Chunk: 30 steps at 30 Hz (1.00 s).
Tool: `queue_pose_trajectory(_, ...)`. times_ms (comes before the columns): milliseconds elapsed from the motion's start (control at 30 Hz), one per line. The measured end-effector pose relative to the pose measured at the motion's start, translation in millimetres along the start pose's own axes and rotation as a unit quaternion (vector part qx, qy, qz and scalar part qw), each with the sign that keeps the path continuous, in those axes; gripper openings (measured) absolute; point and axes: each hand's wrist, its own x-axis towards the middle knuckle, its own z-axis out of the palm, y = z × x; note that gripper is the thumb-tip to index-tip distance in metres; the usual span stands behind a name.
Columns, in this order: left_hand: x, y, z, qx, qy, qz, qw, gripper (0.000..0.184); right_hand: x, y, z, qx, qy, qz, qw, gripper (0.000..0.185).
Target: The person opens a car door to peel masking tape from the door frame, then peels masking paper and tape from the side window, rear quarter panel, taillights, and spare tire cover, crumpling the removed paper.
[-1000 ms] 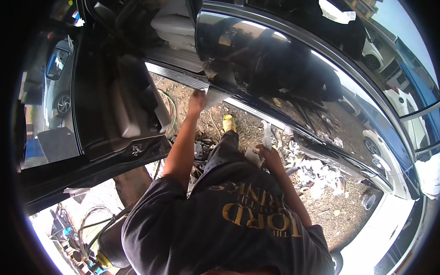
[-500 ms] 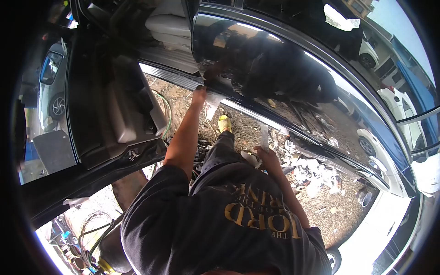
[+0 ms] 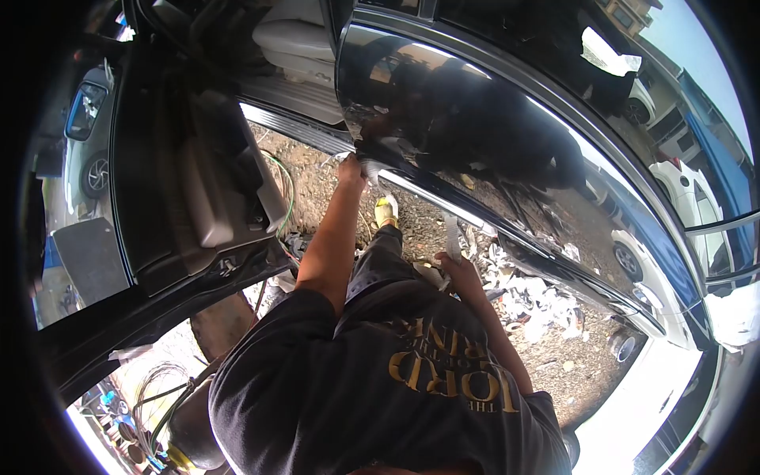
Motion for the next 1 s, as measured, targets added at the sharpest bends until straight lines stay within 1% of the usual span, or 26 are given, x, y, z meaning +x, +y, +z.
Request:
queue_pose_trajectory(33,-11.4,8.5,7.2,-0.005,0.012,-0.014,1.000,0.025,0.8,-1.6,-1.2,-0.004,-0.006,0.017,1.000,0.036)
queue_pose_trajectory(100,-37.2,24.6,18.1,-0.014,0.036,-0.043,0.998,0.024,4.8,2.4,-1.0,0.001,-0.002,0.004,1.000,0.037)
queue_pose_trajectory(200,-42.5,26.5,12.5,-0.051,-0.003,-0.063,0.997,0.026,11.8,7.2,-1.8,0.001,-0.001,-0.007,1.000,0.037)
queue_pose_trajectory(300,-36.6,22.9,4.1,-0.090,-0.086,-0.069,0.990,0.029,11.1,0.8,-0.5,0.017,-0.003,-0.001,1.000,0.036)
queue_pose_trajectory(400,-66.5,46.0,17.8,-0.064,-0.069,-0.064,0.993,0.030,13.4,-4.4,-0.9,0.014,-0.005,-0.002,1.000,0.036)
queue_pose_trajectory(500,-49.2,56.1,8.2,0.086,-0.160,-0.090,0.979,0.027,19.7,-4.8,-1.2,0.012,-0.017,-0.001,1.000,0.037)
queue_pose_trajectory(600,-45.5,51.9,14.2,0.077,-0.071,-0.107,0.989,0.023,21.6,-12.5,0.0,0.008,-0.032,0.008,0.999,0.038)
queue_pose_trajectory(633,-47.4,50.7,15.2,0.094,-0.058,-0.095,0.989,0.024,22.0,-16.5,0.2,0.003,-0.037,0.012,0.999,0.038)
queue_pose_trajectory(733,-53.2,42.5,14.4,0.146,-0.019,-0.061,0.987,0.026,34.7,-7.4,4.3,-0.015,-0.031,-0.043,0.998,0.039)
queue_pose_trajectory(767,-53.1,40.0,14.7,0.123,-0.031,-0.105,0.986,0.028,37.0,-4.3,2.9,-0.020,-0.036,-0.040,0.998,0.039)
queue_pose_trajectory(867,-72.8,41.7,25.4,0.097,-0.038,-0.130,0.986,0.028,42.5,-6.3,4.1,-0.033,-0.044,-0.041,0.998,0.040)
queue_pose_trajectory(900,-77.3,42.6,28.3,0.154,-0.013,-0.156,0.976,0.026,47.4,-3.0,5.6,-0.036,-0.042,-0.049,0.997,0.039)
queue_pose_trajectory(933,-83.8,42.6,29.6,0.154,-0.012,-0.157,0.975,0.025,51.2,0.7,5.9,-0.039,-0.039,-0.056,0.997,0.039)
queue_pose_trajectory(1000,-94.6,40.2,29.8,0.153,-0.011,-0.160,0.975,0.024,58.4,0.8,6.2,-0.025,-0.037,-0.030,0.999,0.037)
